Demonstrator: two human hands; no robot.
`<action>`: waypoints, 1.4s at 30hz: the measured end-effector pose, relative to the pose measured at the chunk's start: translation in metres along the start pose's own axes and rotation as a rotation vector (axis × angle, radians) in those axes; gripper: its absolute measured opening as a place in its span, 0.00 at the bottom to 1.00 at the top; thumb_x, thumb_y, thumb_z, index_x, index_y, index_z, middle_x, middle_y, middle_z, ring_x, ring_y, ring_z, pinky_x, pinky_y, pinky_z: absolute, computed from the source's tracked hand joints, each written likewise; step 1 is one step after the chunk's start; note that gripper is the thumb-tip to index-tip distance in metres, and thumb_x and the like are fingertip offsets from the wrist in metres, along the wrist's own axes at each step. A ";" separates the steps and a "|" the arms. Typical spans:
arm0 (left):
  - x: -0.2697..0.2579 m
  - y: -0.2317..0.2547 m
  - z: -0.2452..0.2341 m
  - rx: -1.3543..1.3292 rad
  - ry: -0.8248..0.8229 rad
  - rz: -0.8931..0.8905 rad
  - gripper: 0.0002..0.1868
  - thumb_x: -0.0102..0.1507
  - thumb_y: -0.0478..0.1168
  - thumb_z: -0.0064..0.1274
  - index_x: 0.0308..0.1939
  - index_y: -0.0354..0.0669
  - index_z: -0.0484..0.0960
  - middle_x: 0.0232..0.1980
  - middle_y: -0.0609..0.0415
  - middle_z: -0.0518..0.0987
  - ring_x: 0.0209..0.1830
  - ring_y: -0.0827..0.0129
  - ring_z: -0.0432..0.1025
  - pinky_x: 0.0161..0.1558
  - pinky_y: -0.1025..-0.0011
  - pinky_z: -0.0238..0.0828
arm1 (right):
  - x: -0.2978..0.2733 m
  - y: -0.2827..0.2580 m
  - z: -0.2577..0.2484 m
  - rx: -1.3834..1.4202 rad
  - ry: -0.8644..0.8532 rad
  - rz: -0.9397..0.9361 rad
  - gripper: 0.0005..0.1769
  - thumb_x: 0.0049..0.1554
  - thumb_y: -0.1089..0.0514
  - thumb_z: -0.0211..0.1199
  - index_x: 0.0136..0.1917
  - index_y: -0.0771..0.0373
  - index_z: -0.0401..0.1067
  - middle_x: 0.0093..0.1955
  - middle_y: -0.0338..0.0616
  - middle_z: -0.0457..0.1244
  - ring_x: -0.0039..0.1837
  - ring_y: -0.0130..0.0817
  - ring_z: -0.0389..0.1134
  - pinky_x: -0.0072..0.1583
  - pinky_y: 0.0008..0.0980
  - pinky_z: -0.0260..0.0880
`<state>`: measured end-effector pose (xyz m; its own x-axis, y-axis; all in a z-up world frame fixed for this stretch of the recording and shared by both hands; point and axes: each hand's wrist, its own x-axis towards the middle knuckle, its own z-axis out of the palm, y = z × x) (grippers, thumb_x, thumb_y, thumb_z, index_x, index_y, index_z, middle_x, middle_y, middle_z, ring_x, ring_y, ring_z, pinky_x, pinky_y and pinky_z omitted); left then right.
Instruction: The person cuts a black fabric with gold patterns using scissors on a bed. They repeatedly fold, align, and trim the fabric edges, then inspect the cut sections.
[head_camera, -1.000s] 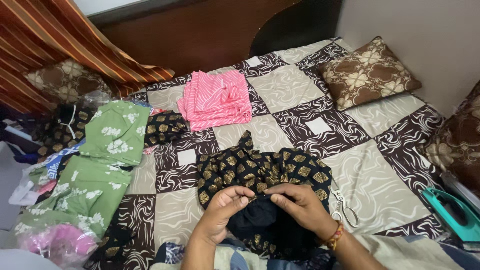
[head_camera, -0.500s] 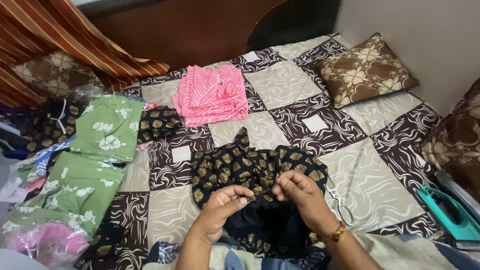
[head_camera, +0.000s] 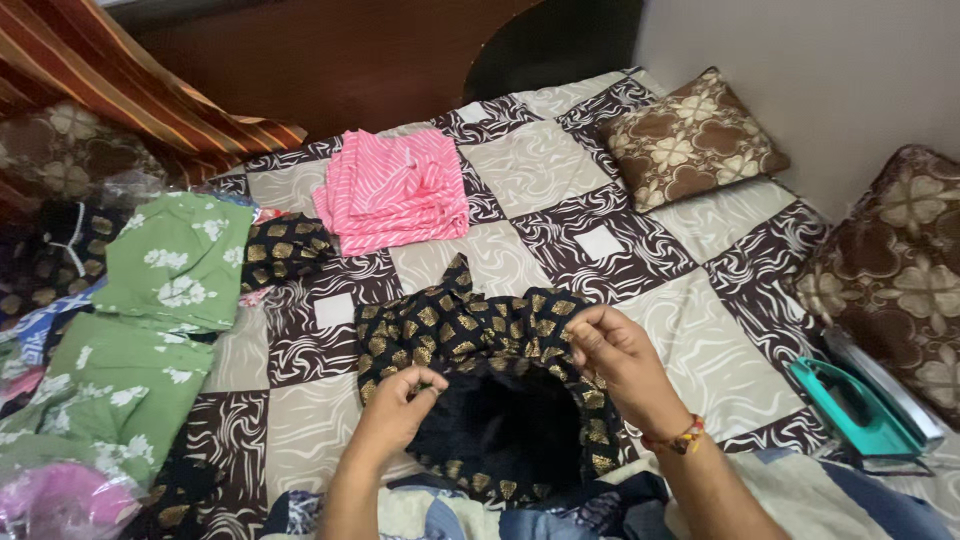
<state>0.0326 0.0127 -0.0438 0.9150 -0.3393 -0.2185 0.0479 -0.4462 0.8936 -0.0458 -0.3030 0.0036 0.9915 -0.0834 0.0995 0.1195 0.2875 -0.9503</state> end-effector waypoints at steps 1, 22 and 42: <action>-0.006 0.001 0.000 0.221 0.058 -0.085 0.10 0.65 0.39 0.55 0.50 0.46 0.85 0.44 0.48 0.83 0.43 0.62 0.76 0.48 0.68 0.70 | 0.001 -0.002 0.002 0.034 -0.012 0.002 0.08 0.65 0.56 0.57 0.51 0.63 0.70 0.34 0.34 0.61 0.36 0.21 0.58 0.38 0.21 0.58; 0.001 0.025 0.061 0.392 0.358 0.681 0.15 0.58 0.34 0.53 0.49 0.38 0.83 0.47 0.43 0.81 0.47 0.44 0.73 0.47 0.51 0.71 | -0.012 -0.126 0.070 0.141 -0.231 -0.189 0.05 0.67 0.60 0.57 0.50 0.65 0.68 0.38 0.38 0.61 0.39 0.24 0.61 0.41 0.25 0.63; 0.010 0.078 0.095 0.069 0.053 0.490 0.17 0.59 0.35 0.56 0.53 0.45 0.82 0.51 0.49 0.81 0.31 0.61 0.76 0.39 0.68 0.74 | -0.047 -0.193 0.015 0.102 -0.094 -0.402 0.04 0.71 0.62 0.55 0.55 0.65 0.69 0.38 0.39 0.60 0.40 0.26 0.59 0.45 0.30 0.63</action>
<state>0.0069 -0.1044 -0.0131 0.8425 -0.4809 0.2427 -0.4180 -0.2994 0.8577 -0.1150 -0.3399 0.1867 0.8647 -0.1220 0.4873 0.4975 0.3429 -0.7968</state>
